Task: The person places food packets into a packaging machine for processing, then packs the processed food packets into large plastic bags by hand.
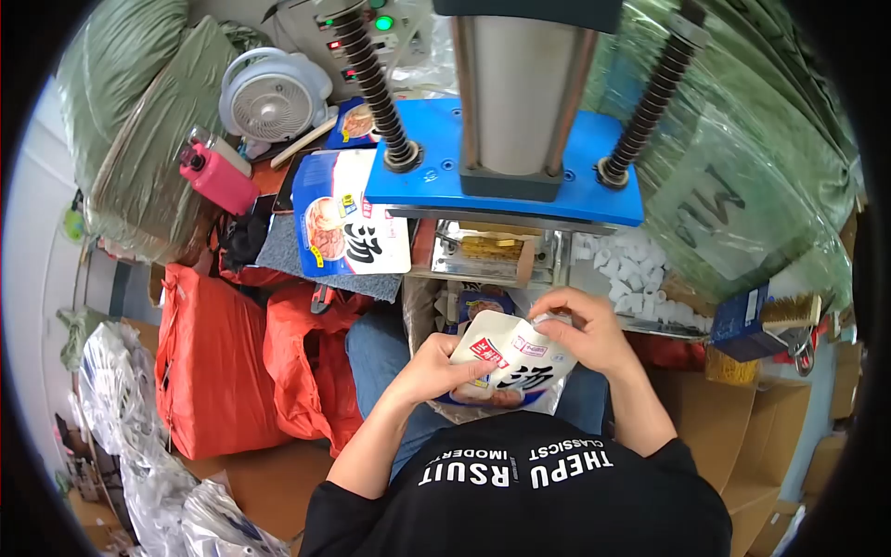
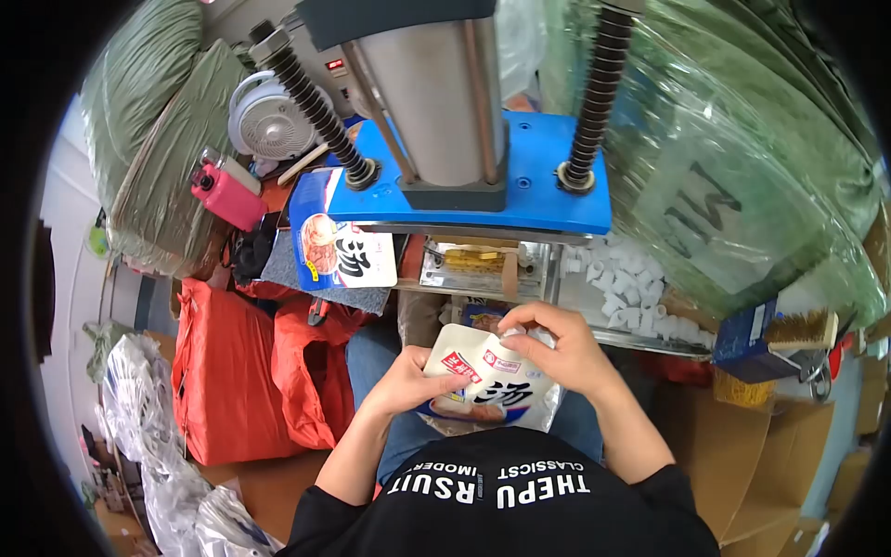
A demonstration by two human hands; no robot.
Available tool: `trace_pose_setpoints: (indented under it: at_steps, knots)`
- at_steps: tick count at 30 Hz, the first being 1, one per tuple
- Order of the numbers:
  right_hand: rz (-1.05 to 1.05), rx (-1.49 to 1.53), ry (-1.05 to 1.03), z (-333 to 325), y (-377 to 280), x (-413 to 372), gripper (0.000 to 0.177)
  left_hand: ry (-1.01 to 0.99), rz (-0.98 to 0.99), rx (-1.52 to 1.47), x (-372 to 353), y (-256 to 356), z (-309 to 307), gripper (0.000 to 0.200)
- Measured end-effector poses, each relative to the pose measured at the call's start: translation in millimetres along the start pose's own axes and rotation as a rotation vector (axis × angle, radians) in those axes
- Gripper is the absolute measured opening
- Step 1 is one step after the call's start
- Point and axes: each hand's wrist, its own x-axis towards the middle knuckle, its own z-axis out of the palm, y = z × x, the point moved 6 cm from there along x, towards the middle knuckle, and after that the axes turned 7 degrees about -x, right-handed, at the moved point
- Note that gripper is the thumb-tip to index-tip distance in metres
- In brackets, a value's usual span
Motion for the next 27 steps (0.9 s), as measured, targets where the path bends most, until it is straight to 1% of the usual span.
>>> trace_pose_setpoints:
  at_steps: [2, 3, 4, 6, 7, 9, 10, 11, 14, 15, 16, 17, 19, 20, 23, 25, 26, 27]
  knots:
    - [0.283, 0.261, 0.106, 5.9, 25.3, -4.9, 0.02, 0.016, -0.02, -0.015, 5.5, -13.8, -6.0, 0.022]
    - [0.279, 0.074, 0.154, -6.1, 23.4, -4.2, 0.029, 0.046, -0.049, -0.005, 8.1, -5.4, -8.9, 0.022]
    - [0.276, 0.076, 0.152, -19.2, 27.7, -3.8, 0.029, 0.094, -0.026, -0.103, 17.4, -5.8, -16.8, 0.023]
    - [0.337, -0.202, 0.203, -52.8, 39.5, -7.2, 0.037, 0.19, -0.002, -0.245, 36.9, 1.4, -30.1, 0.025]
    - [0.331, -0.21, 0.202, -59.1, 42.4, -6.8, 0.037, 0.189, 0.006, -0.249, 47.8, 4.7, -33.4, 0.025]
    - [0.109, -0.745, 0.341, -72.2, 36.8, -4.4, 0.037, 0.228, 0.025, -0.331, 69.8, 3.7, -42.4, 0.024]
    - [-0.004, -1.008, 0.408, -70.4, 36.0, -5.9, 0.037, 0.248, 0.001, -0.353, 76.1, 3.7, -43.0, 0.022]
    - [0.081, -1.044, 0.343, -62.5, 59.3, -6.8, 0.037, 0.239, -0.006, -0.353, 78.1, 1.6, -40.5, 0.022]
    - [0.062, -1.052, 0.398, -58.3, 82.7, -9.6, 0.033, 0.241, 0.066, -0.301, 80.7, 2.0, -42.5, 0.022]
    - [0.043, -1.044, 0.413, -54.0, 85.7, -9.8, 0.032, 0.215, 0.087, -0.184, 77.9, 6.7, -48.2, 0.019]
    - [0.085, -0.998, 0.367, -54.7, 82.9, -5.7, 0.036, 0.266, 0.023, 0.071, 69.9, 20.7, -60.5, 0.023]
    - [0.08, -0.988, 0.367, -54.6, 75.6, -3.4, 0.036, 0.315, -0.038, 0.325, 57.8, 38.2, -72.5, 0.027]
    - [0.047, -1.047, 0.36, -51.7, 59.5, 0.5, 0.033, 0.724, 0.681, 0.686, 13.6, 98.4, -92.0, 0.045]
    - [0.031, -1.078, 0.358, -49.5, 56.2, 2.4, 0.032, 0.729, 0.681, 0.693, 8.0, 94.5, -101.3, 0.045]
    - [-0.038, -1.023, 0.32, -41.7, 68.5, 3.0, 0.032, 0.763, 0.564, 1.399, -5.4, 43.9, -114.9, 0.053]
    - [-0.055, -0.993, 0.318, -38.5, 70.7, 5.6, 0.031, 0.686, 0.667, 1.319, -20.6, 17.0, -118.5, 0.052]
    - [-0.035, -1.03, 0.296, -38.8, 68.4, 9.2, 0.031, 0.731, 0.761, 1.241, -25.2, 15.3, -124.7, 0.049]
    - [-0.015, -1.07, 0.26, -38.4, 65.7, 10.1, 0.031, 0.728, 0.757, 1.191, -23.4, 18.0, -126.4, 0.044]
